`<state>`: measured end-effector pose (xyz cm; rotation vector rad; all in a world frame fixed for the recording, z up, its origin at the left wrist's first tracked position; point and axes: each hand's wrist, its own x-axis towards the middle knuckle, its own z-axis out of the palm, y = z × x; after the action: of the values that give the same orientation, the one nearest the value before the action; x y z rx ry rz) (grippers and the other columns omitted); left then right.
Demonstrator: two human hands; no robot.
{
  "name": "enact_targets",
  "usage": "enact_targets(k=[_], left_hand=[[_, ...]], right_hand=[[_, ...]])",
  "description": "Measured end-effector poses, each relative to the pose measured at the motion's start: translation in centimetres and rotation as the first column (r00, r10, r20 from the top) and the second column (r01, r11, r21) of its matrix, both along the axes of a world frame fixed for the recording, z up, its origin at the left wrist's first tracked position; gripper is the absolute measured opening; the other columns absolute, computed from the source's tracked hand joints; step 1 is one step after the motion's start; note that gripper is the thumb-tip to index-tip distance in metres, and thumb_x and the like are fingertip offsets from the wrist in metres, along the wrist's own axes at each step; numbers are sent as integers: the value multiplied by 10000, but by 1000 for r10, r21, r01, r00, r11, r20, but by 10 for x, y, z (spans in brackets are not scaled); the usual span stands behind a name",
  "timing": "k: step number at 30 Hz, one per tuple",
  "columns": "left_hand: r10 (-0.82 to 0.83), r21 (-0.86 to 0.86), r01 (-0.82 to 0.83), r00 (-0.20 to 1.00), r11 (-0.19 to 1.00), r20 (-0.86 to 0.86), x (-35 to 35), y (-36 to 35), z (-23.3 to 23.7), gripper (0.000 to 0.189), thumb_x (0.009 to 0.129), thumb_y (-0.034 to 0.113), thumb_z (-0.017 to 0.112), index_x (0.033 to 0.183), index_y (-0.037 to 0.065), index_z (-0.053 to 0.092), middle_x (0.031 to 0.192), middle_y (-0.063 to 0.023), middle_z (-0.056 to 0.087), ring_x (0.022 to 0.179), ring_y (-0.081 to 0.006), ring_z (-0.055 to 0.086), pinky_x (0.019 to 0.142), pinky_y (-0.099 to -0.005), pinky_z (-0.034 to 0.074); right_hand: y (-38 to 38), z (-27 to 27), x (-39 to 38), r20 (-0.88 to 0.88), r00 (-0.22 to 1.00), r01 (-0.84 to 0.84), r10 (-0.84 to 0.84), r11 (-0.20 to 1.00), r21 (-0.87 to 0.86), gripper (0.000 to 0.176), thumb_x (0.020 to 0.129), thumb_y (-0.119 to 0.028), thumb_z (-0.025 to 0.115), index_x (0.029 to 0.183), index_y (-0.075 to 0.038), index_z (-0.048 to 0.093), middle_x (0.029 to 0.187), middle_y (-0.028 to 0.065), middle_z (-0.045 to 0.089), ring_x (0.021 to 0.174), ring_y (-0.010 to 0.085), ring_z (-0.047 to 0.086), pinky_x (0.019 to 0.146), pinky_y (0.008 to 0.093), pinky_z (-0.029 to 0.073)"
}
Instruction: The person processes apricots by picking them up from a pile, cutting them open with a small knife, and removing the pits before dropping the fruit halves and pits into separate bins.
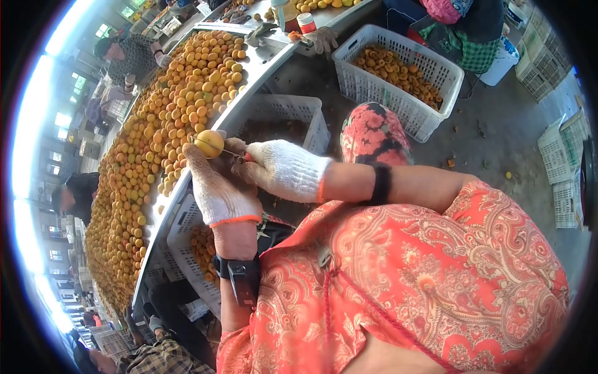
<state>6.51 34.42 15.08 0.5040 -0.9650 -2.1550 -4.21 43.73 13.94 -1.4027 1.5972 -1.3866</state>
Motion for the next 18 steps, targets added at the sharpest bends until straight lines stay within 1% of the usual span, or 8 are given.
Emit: enact_targets(k=[4,6,9,10,12,13,15,18], left_hand=[[156,-44,-153,986,987,59,-7,-1,-3,280,982,313,598,1115,67,597,951,-63,626,818,-187,615,710,-313,511],[141,-185,-146,989,972,-37,-2,-3,-8,245,980,207,594,1169,51,583,990,-74,631,822,-185,613,731,-307,513],[211,-299,-217,976,929,-51,-3,2,-1,271,979,181,593,1209,40,568,1009,-86,636,826,-181,613,736,-311,518],[213,-299,-218,976,929,-52,0,-1,-2,271,979,181,593,1209,40,568,1009,-86,636,826,-181,613,736,-311,518],[57,-262,-74,996,962,-71,6,-8,-6,253,981,191,598,1179,36,571,1005,-92,641,812,-175,614,702,-299,523],[58,-261,-74,996,963,-71,5,-7,-6,253,981,191,598,1179,36,571,1005,-92,641,812,-175,614,702,-299,523],[116,-57,-118,993,991,-33,4,-4,-7,243,992,228,590,1142,38,576,982,-87,644,789,-168,615,649,-277,518],[100,-57,-99,995,993,28,6,-7,-8,243,997,251,588,1108,34,577,966,-86,638,794,-166,615,622,-274,516]], right_hand=[[-4,-8,-2,20,999,26,-27,999,36,353,962,-311,536,978,19,661,890,243,682,923,405,657,797,439,502],[-5,-8,-1,62,998,2,-6,998,60,366,959,-322,540,977,24,659,900,248,683,931,408,656,798,442,503],[-7,-10,0,-29,999,37,-36,999,38,371,953,-335,549,979,19,656,913,247,681,935,410,655,799,444,506],[-6,-9,0,-42,999,35,-34,999,30,369,951,-335,551,983,18,655,922,249,680,938,411,654,802,445,506],[-4,-5,1,-53,998,33,-31,999,24,368,950,-335,553,987,17,654,930,251,679,942,412,653,804,446,507],[-3,-4,1,-42,998,37,-36,999,36,364,949,-332,554,985,16,653,929,249,679,942,412,653,804,447,506],[-3,-4,3,-33,999,41,-40,998,50,359,949,-329,555,984,15,653,928,246,678,941,413,652,804,449,506],[-3,-5,4,-45,997,54,-56,998,-32,360,950,-333,554,985,11,655,916,243,679,934,414,652,798,452,506]])
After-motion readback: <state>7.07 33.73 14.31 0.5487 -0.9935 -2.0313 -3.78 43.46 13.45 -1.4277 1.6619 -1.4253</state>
